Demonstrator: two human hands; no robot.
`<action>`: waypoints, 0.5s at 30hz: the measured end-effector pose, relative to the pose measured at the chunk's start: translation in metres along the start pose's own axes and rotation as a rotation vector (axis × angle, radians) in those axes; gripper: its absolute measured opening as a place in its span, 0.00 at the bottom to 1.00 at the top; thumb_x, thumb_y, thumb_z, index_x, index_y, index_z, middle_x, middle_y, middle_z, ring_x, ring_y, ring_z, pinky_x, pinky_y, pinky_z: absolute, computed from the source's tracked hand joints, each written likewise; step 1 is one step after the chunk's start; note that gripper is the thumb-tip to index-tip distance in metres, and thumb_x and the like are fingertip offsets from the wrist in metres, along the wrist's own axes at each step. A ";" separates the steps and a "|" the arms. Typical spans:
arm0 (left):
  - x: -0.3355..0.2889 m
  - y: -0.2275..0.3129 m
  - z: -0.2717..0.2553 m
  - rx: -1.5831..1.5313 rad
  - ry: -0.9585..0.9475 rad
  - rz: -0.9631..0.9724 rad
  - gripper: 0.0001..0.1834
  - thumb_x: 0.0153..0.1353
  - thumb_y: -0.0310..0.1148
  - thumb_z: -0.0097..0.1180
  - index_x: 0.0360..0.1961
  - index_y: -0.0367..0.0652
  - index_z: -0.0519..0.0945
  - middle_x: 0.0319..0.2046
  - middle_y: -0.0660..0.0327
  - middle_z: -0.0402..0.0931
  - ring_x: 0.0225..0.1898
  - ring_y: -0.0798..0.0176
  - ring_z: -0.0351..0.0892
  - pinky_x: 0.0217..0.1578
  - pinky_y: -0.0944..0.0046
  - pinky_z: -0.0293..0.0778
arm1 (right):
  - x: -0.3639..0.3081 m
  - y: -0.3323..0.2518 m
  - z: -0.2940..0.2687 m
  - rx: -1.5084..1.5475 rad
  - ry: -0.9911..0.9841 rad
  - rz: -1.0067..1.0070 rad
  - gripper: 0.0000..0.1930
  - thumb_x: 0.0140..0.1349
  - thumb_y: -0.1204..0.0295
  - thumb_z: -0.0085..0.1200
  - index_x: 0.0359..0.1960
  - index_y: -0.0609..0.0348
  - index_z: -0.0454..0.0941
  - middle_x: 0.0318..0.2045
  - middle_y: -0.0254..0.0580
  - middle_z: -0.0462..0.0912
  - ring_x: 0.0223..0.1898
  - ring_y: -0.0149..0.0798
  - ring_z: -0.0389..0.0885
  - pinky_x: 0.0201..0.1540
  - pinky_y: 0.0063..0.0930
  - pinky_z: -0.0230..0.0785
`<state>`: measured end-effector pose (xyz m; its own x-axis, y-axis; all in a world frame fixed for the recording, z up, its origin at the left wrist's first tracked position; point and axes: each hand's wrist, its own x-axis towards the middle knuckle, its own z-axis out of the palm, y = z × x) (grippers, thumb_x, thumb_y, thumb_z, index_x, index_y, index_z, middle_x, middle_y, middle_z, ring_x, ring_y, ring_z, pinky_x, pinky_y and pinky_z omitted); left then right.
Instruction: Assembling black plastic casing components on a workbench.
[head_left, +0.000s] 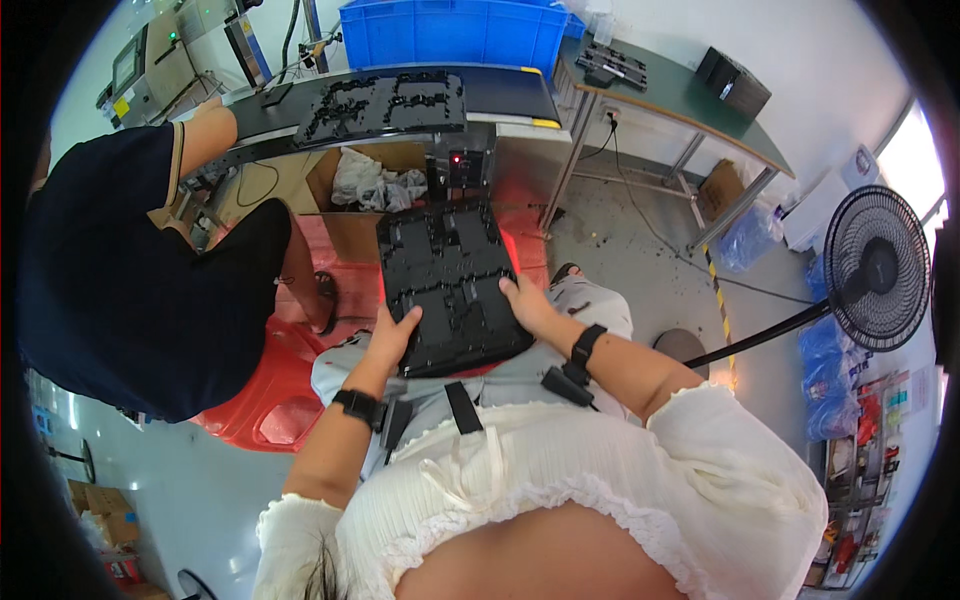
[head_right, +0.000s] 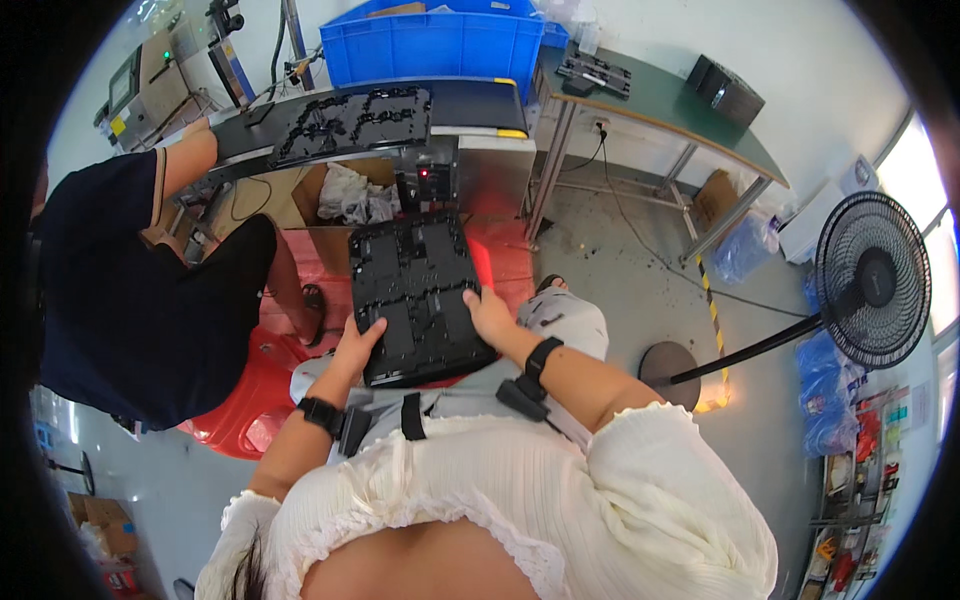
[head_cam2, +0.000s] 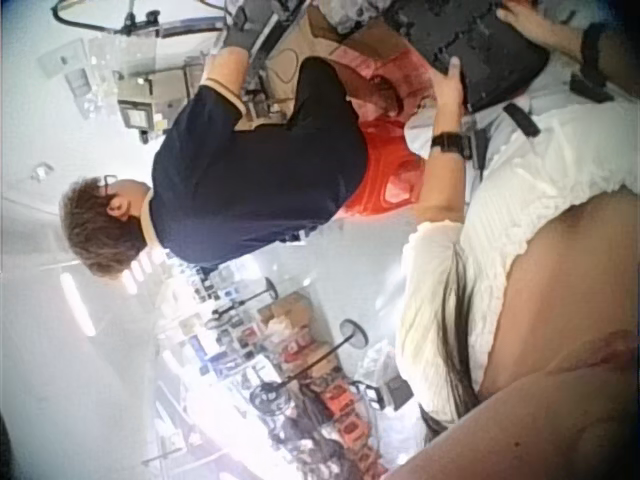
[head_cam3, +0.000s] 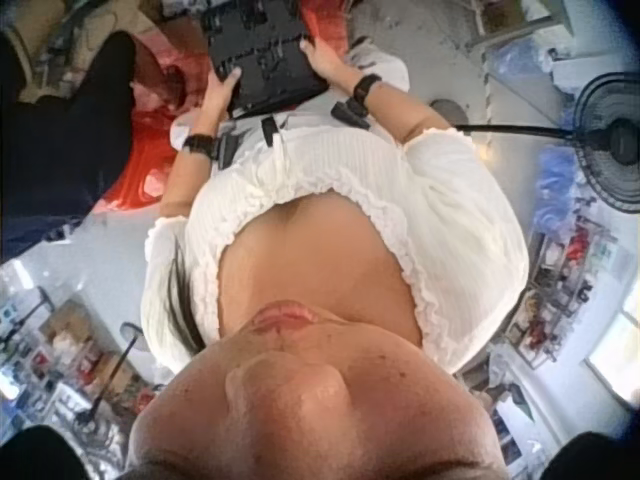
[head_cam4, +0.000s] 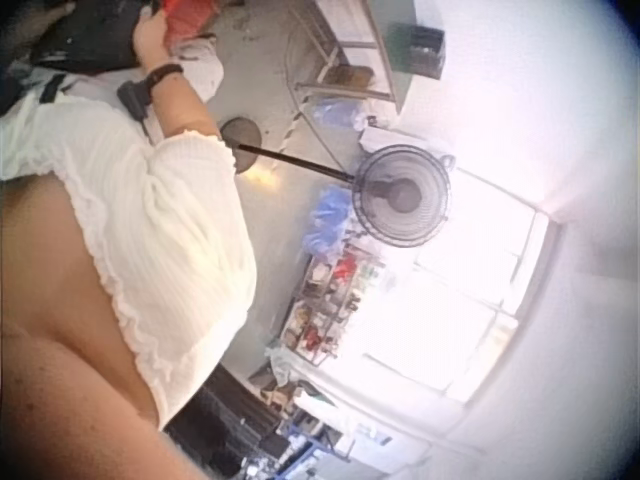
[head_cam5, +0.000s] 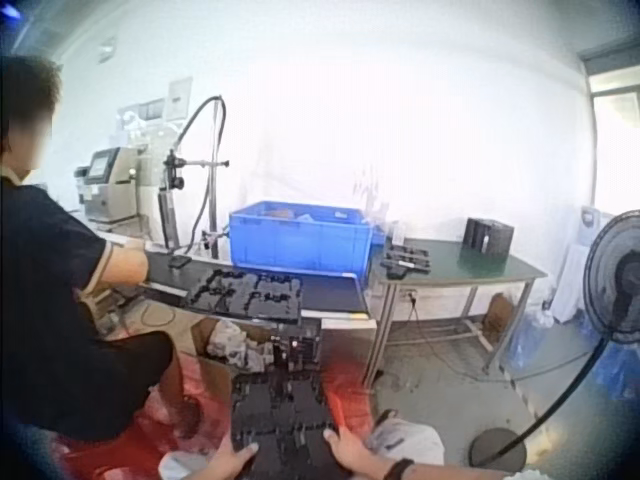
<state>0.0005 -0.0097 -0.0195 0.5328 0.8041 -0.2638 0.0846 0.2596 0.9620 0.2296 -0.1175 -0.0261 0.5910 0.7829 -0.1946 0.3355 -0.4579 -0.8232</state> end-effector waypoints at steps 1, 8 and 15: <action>-0.007 -0.001 0.000 0.009 0.001 0.031 0.33 0.55 0.34 0.59 0.59 0.36 0.58 0.49 0.54 0.69 0.48 0.60 0.70 0.50 0.63 0.66 | -0.010 -0.002 -0.003 -0.003 -0.031 0.001 0.25 0.63 0.56 0.41 0.48 0.71 0.66 0.41 0.69 0.74 0.48 0.60 0.73 0.50 0.42 0.63; -0.014 -0.010 0.000 0.150 -0.031 -0.028 0.39 0.52 0.39 0.62 0.59 0.33 0.57 0.49 0.52 0.68 0.49 0.59 0.69 0.51 0.63 0.65 | -0.049 -0.005 -0.024 -0.036 -0.075 0.068 0.23 0.63 0.57 0.42 0.40 0.72 0.64 0.37 0.70 0.74 0.43 0.62 0.74 0.46 0.46 0.64; 0.036 0.091 -0.009 0.814 -0.135 0.142 0.40 0.52 0.49 0.60 0.56 0.28 0.63 0.50 0.42 0.68 0.52 0.55 0.69 0.53 0.63 0.64 | -0.037 0.001 -0.039 -0.181 -0.175 0.025 0.30 0.62 0.48 0.39 0.44 0.71 0.62 0.37 0.70 0.75 0.42 0.62 0.75 0.47 0.48 0.64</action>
<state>0.0197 0.0476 0.0583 0.6762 0.7155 -0.1757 0.5630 -0.3480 0.7496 0.2366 -0.1633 0.0015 0.4699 0.8240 -0.3166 0.4577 -0.5341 -0.7109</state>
